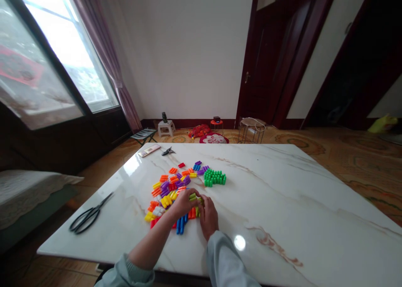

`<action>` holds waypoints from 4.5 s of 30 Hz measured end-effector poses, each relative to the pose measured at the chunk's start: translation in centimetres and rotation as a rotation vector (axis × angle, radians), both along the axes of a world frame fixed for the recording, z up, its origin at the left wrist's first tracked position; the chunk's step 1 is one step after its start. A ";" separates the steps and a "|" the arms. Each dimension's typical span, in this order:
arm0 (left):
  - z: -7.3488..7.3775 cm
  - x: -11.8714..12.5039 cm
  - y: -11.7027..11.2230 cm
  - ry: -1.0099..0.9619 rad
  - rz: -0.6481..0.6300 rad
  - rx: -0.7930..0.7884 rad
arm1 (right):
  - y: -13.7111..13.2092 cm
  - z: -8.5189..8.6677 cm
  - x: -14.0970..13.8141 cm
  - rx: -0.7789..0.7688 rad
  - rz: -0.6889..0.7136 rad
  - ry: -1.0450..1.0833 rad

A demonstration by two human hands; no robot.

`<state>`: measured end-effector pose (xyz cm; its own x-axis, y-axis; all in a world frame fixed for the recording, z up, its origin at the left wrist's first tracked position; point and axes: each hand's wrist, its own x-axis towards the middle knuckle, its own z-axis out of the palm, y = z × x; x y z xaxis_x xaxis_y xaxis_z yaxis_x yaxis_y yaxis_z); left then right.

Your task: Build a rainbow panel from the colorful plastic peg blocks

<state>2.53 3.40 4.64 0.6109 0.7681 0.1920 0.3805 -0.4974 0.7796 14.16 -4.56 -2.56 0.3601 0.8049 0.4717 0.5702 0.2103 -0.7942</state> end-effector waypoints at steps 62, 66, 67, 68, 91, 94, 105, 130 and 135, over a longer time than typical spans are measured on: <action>-6.6 1.1 -4.6 -0.299 0.173 0.104 | 6.6 2.1 4.3 -0.201 -0.018 -0.018; -6.7 1.1 -4.5 -0.304 0.172 0.099 | 6.9 2.1 3.9 -0.207 -0.009 0.012; -6.7 1.1 -4.5 -0.308 0.174 0.100 | 6.7 2.1 4.0 -0.191 -0.006 0.020; -6.6 1.1 -4.6 -0.311 0.174 0.099 | 6.5 2.1 4.2 -0.165 -0.010 0.025; -6.5 1.0 -4.8 -0.274 0.196 0.159 | 6.4 -0.5 9.7 -0.172 -0.307 -0.012; -6.6 1.0 -4.8 -0.248 0.197 0.171 | 6.5 -0.4 9.6 -0.171 -0.300 -0.021; -7.5 1.1 -4.8 -0.260 0.224 0.206 | 4.0 1.2 7.7 -0.115 -0.352 0.054; -6.5 1.1 -5.1 -0.279 0.116 0.074 | -0.5 1.7 8.0 -0.139 -0.203 0.035; -6.3 1.1 -5.1 -0.252 0.091 0.054 | 1.9 0.3 13.0 -0.174 -0.432 0.024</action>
<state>3.61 -1.74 -1.66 0.4678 0.8019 0.3718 0.2223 -0.5138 0.8286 27.19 -2.62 -2.21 0.6889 0.6450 0.3308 0.5576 -0.1798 -0.8104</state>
